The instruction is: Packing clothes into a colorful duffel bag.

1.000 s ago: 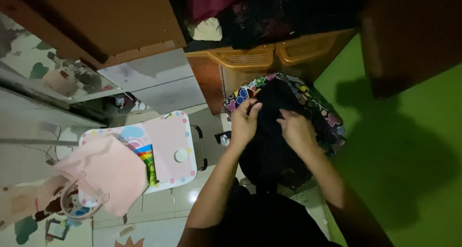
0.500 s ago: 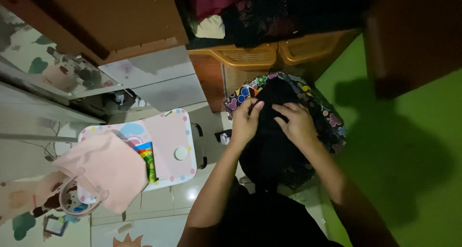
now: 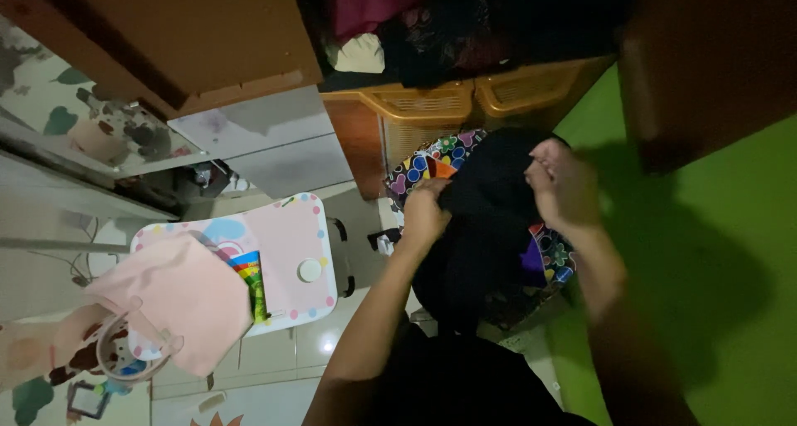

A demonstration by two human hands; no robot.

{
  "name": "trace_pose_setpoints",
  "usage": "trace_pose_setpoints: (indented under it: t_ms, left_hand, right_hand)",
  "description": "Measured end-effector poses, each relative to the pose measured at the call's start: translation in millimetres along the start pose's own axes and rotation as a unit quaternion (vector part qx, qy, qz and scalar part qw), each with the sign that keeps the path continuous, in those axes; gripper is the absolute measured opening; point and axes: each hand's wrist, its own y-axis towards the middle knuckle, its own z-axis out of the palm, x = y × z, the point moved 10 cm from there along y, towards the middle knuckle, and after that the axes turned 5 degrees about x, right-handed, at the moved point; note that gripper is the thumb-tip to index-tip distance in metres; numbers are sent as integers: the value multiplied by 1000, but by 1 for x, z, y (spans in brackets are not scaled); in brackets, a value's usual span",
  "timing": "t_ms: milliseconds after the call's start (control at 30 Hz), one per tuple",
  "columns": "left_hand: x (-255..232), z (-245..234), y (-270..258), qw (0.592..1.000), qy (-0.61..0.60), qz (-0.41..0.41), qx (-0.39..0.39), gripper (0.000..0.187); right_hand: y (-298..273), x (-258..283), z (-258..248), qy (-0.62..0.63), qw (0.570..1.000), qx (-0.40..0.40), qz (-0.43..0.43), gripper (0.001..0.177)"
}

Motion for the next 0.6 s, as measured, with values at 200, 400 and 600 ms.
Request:
trace_pose_setpoints:
  t_ms: [200,400,600]
  left_hand:
    - [36,-22,-5,992,3,-122,5,30]
    - [-27,-63,-4,989,10,-19,-145,41]
    - [-173,-114,-9,976,-84,118,-163,55]
  right_hand:
    - [-9,1,-40,149,983,-8,112,2]
    - [2,-22,-18,307,950,1,46,13]
    - [7,-18,12,278,957,10,80,20]
